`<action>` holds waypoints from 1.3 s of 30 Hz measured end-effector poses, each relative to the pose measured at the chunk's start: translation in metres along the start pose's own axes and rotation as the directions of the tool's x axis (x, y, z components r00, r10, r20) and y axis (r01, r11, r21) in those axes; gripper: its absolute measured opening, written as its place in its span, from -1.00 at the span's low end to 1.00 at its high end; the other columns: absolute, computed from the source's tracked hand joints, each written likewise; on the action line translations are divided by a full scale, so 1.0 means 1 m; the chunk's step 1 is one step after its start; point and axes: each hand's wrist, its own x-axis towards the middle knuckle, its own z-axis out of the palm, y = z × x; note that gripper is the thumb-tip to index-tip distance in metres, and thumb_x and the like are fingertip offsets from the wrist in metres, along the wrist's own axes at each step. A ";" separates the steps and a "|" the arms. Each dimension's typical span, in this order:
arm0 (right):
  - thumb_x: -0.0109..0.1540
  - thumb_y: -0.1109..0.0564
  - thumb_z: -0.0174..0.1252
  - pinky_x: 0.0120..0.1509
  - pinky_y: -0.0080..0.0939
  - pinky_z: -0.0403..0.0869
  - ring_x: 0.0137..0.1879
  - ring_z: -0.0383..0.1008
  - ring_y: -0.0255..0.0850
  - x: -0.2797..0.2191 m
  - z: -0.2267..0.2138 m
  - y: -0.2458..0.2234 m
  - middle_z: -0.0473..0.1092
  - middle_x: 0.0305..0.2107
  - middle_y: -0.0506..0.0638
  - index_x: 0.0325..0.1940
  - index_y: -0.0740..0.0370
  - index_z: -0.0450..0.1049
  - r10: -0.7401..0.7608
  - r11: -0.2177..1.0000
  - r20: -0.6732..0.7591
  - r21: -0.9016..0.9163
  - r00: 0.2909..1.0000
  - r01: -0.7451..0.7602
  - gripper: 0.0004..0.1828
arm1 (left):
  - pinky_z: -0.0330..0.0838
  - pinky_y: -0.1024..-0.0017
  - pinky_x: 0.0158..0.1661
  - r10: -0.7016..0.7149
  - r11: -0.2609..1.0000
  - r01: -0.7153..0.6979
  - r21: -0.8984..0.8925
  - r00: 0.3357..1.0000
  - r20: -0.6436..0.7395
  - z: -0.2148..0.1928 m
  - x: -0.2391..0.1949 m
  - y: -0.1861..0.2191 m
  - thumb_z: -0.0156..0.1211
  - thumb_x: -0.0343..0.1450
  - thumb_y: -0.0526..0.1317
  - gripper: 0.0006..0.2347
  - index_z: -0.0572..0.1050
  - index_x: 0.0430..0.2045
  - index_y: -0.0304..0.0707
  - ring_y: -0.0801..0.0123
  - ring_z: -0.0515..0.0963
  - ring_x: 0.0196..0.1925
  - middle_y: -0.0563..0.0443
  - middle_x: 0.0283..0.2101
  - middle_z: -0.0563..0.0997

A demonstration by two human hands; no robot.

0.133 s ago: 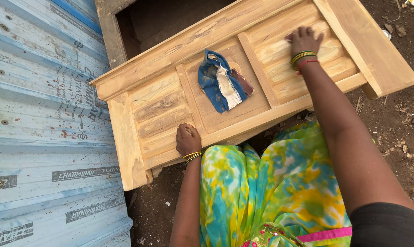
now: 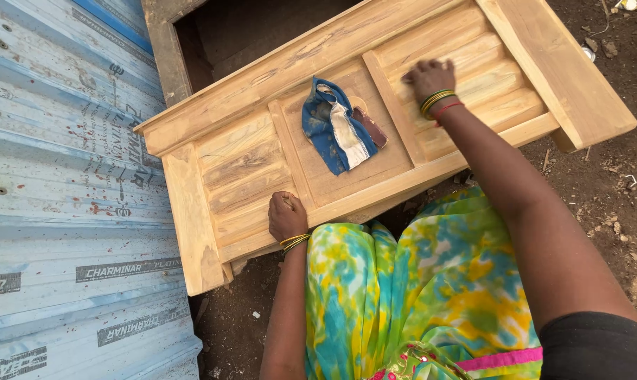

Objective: The person sits on the ground and sands the surface of a wooden drawer or cabinet door using a sanding block. They move the sanding block back and forth across the wood grain to smooth the surface.

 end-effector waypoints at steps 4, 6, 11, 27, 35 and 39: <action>0.38 0.08 -0.18 0.53 0.42 -0.16 0.49 0.10 -0.16 0.018 0.031 0.011 0.18 0.41 -0.16 0.42 -0.11 0.30 -0.204 0.977 -0.131 0.039 0.970 0.210 -0.50 | 0.50 0.07 -0.28 -0.001 1.000 0.001 0.002 1.000 0.003 -0.002 0.002 0.001 0.13 0.45 -0.15 -0.90 0.42 -0.32 -0.13 0.00 0.63 -0.19 -0.03 -0.22 0.61; 0.41 0.08 -0.23 0.56 0.48 -0.22 0.51 0.09 -0.18 0.022 0.033 0.032 0.12 0.45 -0.21 0.45 -0.13 0.27 -0.114 0.991 -0.082 0.056 0.990 0.119 -0.50 | 0.50 0.06 -0.28 -0.002 1.000 0.002 -0.001 1.000 0.009 -0.002 0.000 0.002 0.14 0.45 -0.15 -0.89 0.42 -0.32 -0.14 0.00 0.63 -0.19 -0.03 -0.22 0.61; 0.42 0.03 -0.22 0.52 0.46 -0.16 0.52 0.04 0.02 0.021 0.025 0.079 0.10 0.45 0.05 0.48 0.07 0.22 0.101 0.983 -0.271 -0.121 0.957 -0.139 -0.48 | 0.49 0.06 -0.29 -0.006 1.000 0.006 -0.003 1.000 0.011 -0.001 0.000 0.000 0.14 0.44 -0.15 -0.90 0.42 -0.32 -0.13 0.01 0.63 -0.20 -0.02 -0.23 0.61; 0.44 0.07 -0.07 0.48 0.51 -0.12 0.52 0.13 0.10 0.016 0.006 0.072 0.31 0.35 -0.01 0.29 0.08 0.46 0.138 0.989 -0.248 -0.017 0.959 -0.146 -0.64 | 0.50 0.08 -0.30 -0.011 1.000 0.011 -0.005 1.000 0.029 -0.002 -0.001 0.000 0.13 0.44 -0.14 -0.89 0.42 -0.32 -0.12 0.02 0.64 -0.21 -0.01 -0.23 0.61; 0.45 -0.11 -0.01 0.47 0.26 0.02 0.32 0.30 -0.01 0.031 0.042 0.038 0.53 0.03 -0.01 -0.01 -0.11 0.67 0.009 0.993 -0.158 -0.113 0.987 -0.027 -0.67 | 0.50 0.09 -0.31 -0.005 1.000 0.005 0.005 1.000 0.017 0.002 0.001 -0.002 0.13 0.46 -0.14 -0.88 0.41 -0.33 -0.13 0.04 0.64 -0.22 0.00 -0.24 0.61; 0.49 -0.12 0.04 0.54 0.20 0.03 0.35 0.32 -0.11 0.033 0.046 0.037 0.52 0.03 -0.08 -0.09 -0.05 0.67 -0.154 0.982 -0.277 -0.148 0.949 0.116 -0.69 | 0.51 0.10 -0.31 0.000 1.000 0.000 -0.008 1.000 0.012 -0.001 0.000 -0.001 0.13 0.45 -0.15 -0.90 0.42 -0.32 -0.11 0.04 0.64 -0.22 0.01 -0.25 0.61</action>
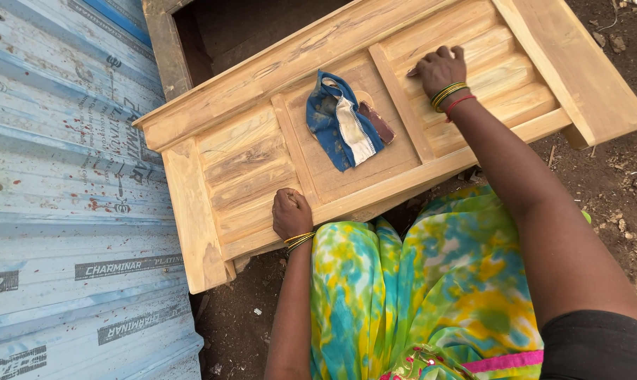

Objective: The person sits on the ground and sands the surface of a wooden drawer or cabinet door using a sanding block. They move the sanding block back and forth across the wood grain to smooth the surface.

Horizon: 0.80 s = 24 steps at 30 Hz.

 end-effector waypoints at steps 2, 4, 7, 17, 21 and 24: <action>0.47 -0.10 0.06 0.52 0.24 0.03 0.36 0.32 -0.06 -0.003 -0.002 0.027 0.51 0.00 -0.03 -0.06 -0.03 0.67 0.082 0.997 0.027 -0.010 0.996 -0.082 -0.71 | 0.51 0.10 -0.31 -0.029 1.000 0.028 0.008 0.999 0.037 0.000 -0.001 0.001 0.12 0.46 -0.14 -0.89 0.41 -0.31 -0.12 0.05 0.64 -0.23 0.01 -0.25 0.61; 0.39 -0.12 0.08 0.43 0.41 -0.04 0.35 0.24 0.07 -0.003 -0.008 0.063 0.46 0.08 0.08 -0.01 -0.10 0.68 0.226 0.972 0.013 -0.068 0.974 -0.225 -0.71 | 0.50 0.09 -0.31 0.015 1.000 -0.015 0.010 1.000 -0.016 0.000 0.000 0.002 0.14 0.44 -0.15 -0.89 0.42 -0.32 -0.12 0.02 0.63 -0.23 0.00 -0.24 0.61; 0.39 -0.08 0.10 0.43 0.41 -0.03 0.38 0.21 0.10 -0.001 -0.008 0.088 0.44 0.12 0.04 -0.02 0.01 0.67 0.292 0.903 -0.178 -0.273 0.940 -0.332 -0.71 | 0.50 0.09 -0.31 -0.001 1.000 0.001 0.005 1.000 -0.009 0.000 0.002 0.000 0.14 0.45 -0.15 -0.90 0.42 -0.33 -0.11 0.04 0.64 -0.24 0.01 -0.25 0.62; 0.43 0.10 0.05 0.55 0.47 -0.05 0.33 0.34 -0.04 0.011 0.017 0.006 0.50 -0.08 -0.05 -0.15 0.06 0.65 0.017 0.999 -0.038 -0.046 0.999 -0.019 -0.77 | 0.50 0.09 -0.33 0.027 0.999 -0.026 0.040 0.999 -0.020 0.000 -0.001 -0.001 0.16 0.46 -0.14 -0.88 0.40 -0.33 -0.13 0.02 0.64 -0.23 -0.01 -0.26 0.61; 0.38 -0.04 0.04 0.43 0.63 -0.17 0.38 0.21 0.15 -0.001 -0.001 0.059 0.46 0.04 0.04 -0.03 -0.01 0.66 0.223 0.974 -0.037 -0.028 0.974 -0.225 -0.72 | 0.50 0.08 -0.34 0.032 0.999 -0.032 0.006 0.999 -0.024 0.001 -0.002 0.001 0.15 0.45 -0.15 -0.89 0.41 -0.31 -0.12 0.02 0.64 -0.24 -0.01 -0.25 0.61; 0.49 0.06 -0.01 0.55 0.63 -0.19 0.42 0.17 0.15 -0.002 -0.004 0.083 0.42 0.11 0.05 0.05 0.02 0.65 0.344 0.911 -0.135 -0.191 0.929 -0.366 -0.72 | 0.49 0.08 -0.34 0.028 1.000 -0.027 0.011 0.999 -0.035 0.001 0.000 -0.001 0.15 0.45 -0.15 -0.90 0.42 -0.33 -0.12 0.01 0.64 -0.23 -0.01 -0.26 0.62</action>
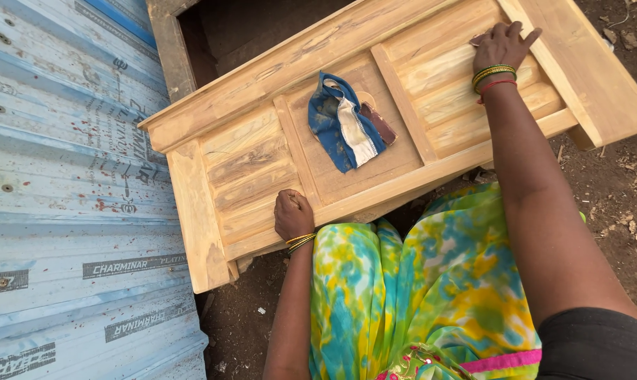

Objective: The person sits on the ground and sands the surface of a wooden drawer or cabinet door using a sanding block. They move the sanding block back and forth across the wood grain to smooth the surface.

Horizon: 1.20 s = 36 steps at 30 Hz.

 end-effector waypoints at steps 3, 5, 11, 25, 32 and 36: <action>0.33 0.03 0.01 0.40 0.63 -0.14 0.38 0.14 0.23 -0.004 0.008 -0.019 0.41 0.11 0.14 0.05 -0.13 0.66 0.034 0.994 0.045 -0.104 0.998 -0.029 -0.67 | 0.49 0.08 -0.34 -0.030 0.999 0.030 0.016 0.999 0.036 0.003 -0.002 -0.001 0.15 0.45 -0.14 -0.88 0.41 -0.34 -0.12 0.02 0.64 -0.24 -0.01 -0.27 0.61; 0.39 0.00 0.01 0.43 0.64 -0.10 0.48 0.06 0.27 -0.009 0.010 -0.052 0.39 0.18 0.11 0.07 -0.09 0.66 -0.080 0.990 0.216 0.133 0.973 0.052 -0.68 | 0.49 0.08 -0.36 -0.030 0.999 0.029 0.026 0.999 0.038 0.003 0.000 -0.001 0.15 0.46 -0.14 -0.88 0.41 -0.34 -0.12 0.02 0.64 -0.24 0.00 -0.27 0.61; 0.48 0.02 -0.06 0.56 0.49 -0.02 0.40 0.30 -0.01 -0.034 0.006 -0.118 0.47 0.05 0.00 0.00 0.01 0.64 -0.367 0.906 0.139 0.276 0.920 0.320 -0.68 | 0.49 0.08 -0.36 -0.003 1.000 0.003 0.004 1.000 0.021 -0.001 -0.001 0.001 0.15 0.46 -0.14 -0.88 0.41 -0.32 -0.13 0.02 0.63 -0.24 -0.03 -0.27 0.60; 0.38 0.01 0.00 0.43 0.49 -0.01 0.31 0.29 0.06 -0.012 -0.011 -0.063 0.49 0.01 0.06 0.02 -0.08 0.65 -0.206 0.970 0.164 0.167 0.965 0.178 -0.71 | 0.50 0.07 -0.33 -0.010 1.000 0.009 0.014 1.000 0.007 0.000 0.002 0.000 0.14 0.45 -0.14 -0.89 0.42 -0.33 -0.13 0.01 0.64 -0.22 -0.01 -0.25 0.62; 0.35 0.16 -0.06 0.49 0.52 -0.05 0.32 0.35 -0.09 -0.029 -0.032 -0.083 0.48 0.10 -0.03 0.06 0.04 0.57 -0.366 0.884 0.151 0.366 0.918 0.292 -0.69 | 0.50 0.08 -0.34 -0.024 0.999 0.022 0.039 0.999 0.038 -0.002 -0.001 0.002 0.14 0.46 -0.13 -0.87 0.41 -0.34 -0.14 0.02 0.64 -0.23 -0.02 -0.25 0.61; 0.38 0.10 -0.15 0.42 0.61 -0.17 0.38 0.25 -0.06 -0.013 -0.024 -0.029 0.38 0.26 -0.05 0.12 0.02 0.54 -0.163 0.959 0.093 0.249 0.982 0.136 -0.63 | 0.50 0.08 -0.34 -0.028 0.999 0.028 0.028 0.999 0.028 -0.002 0.000 0.003 0.14 0.46 -0.14 -0.89 0.42 -0.35 -0.13 0.02 0.64 -0.23 -0.01 -0.26 0.62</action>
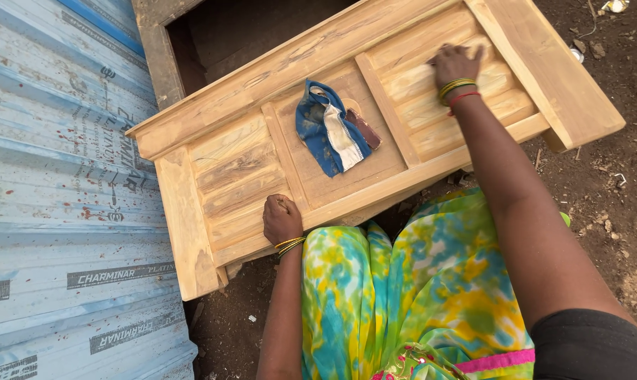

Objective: The person sits on the ground and sands the surface of a wooden drawer or cabinet door using a sanding block. They move the sanding block back and forth across the wood grain to smooth the surface.

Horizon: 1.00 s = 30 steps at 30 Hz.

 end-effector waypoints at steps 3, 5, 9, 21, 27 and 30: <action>0.38 0.10 -0.16 0.44 0.57 -0.16 0.36 0.26 -0.07 0.005 0.007 0.022 0.42 0.19 -0.01 0.24 0.08 0.53 0.039 0.978 -0.198 -0.191 0.979 -0.078 -0.56 | 0.50 0.08 -0.33 0.002 1.000 -0.002 -0.008 1.000 -0.012 0.000 0.000 -0.002 0.14 0.45 -0.14 -0.88 0.42 -0.35 -0.14 0.01 0.64 -0.22 -0.02 -0.26 0.62; 0.42 0.08 -0.15 0.51 0.49 -0.13 0.37 0.27 -0.05 0.005 0.012 0.019 0.44 0.17 0.02 0.24 0.09 0.55 0.064 0.972 -0.129 -0.215 0.990 -0.091 -0.57 | 0.50 0.07 -0.32 0.010 1.000 -0.010 -0.015 1.000 -0.014 0.000 0.000 -0.002 0.15 0.45 -0.14 -0.88 0.42 -0.36 -0.14 0.00 0.64 -0.22 -0.02 -0.27 0.62; 0.46 -0.05 -0.13 0.50 0.35 -0.05 0.32 0.30 0.06 0.002 0.013 -0.038 0.47 0.07 0.13 0.08 0.03 0.60 0.012 0.997 0.122 -0.076 0.992 -0.003 -0.62 | 0.49 0.06 -0.33 0.004 1.000 -0.004 -0.015 1.000 -0.018 0.000 0.001 -0.001 0.15 0.44 -0.14 -0.89 0.43 -0.35 -0.14 -0.01 0.64 -0.22 -0.03 -0.25 0.62; 0.41 -0.05 -0.17 0.39 0.53 -0.11 0.31 0.27 0.21 -0.001 0.006 0.009 0.36 0.24 0.11 0.18 0.10 0.51 0.014 0.984 -0.046 -0.179 0.999 -0.022 -0.58 | 0.50 0.06 -0.32 0.005 1.000 -0.005 -0.031 1.000 -0.010 0.000 0.000 -0.001 0.13 0.45 -0.15 -0.90 0.42 -0.33 -0.12 0.00 0.63 -0.22 -0.02 -0.24 0.62; 0.46 0.01 -0.15 0.53 0.30 -0.06 0.35 0.29 0.15 0.000 0.020 0.007 0.40 0.22 0.21 0.23 0.23 0.52 0.037 0.964 -0.038 -0.263 0.999 -0.046 -0.57 | 0.50 0.08 -0.33 0.006 1.000 -0.006 -0.021 1.000 0.001 0.002 0.001 -0.002 0.14 0.45 -0.15 -0.89 0.41 -0.32 -0.13 0.02 0.64 -0.24 -0.02 -0.25 0.61; 0.50 -0.02 -0.15 0.51 0.20 0.09 0.36 0.32 0.10 -0.003 0.019 -0.035 0.45 0.16 0.16 0.16 0.14 0.58 -0.034 0.999 0.162 -0.033 0.986 0.040 -0.59 | 0.49 0.08 -0.34 0.012 1.000 -0.012 -0.022 1.000 -0.007 0.002 0.000 -0.003 0.14 0.45 -0.15 -0.89 0.41 -0.33 -0.13 0.02 0.64 -0.24 -0.02 -0.26 0.61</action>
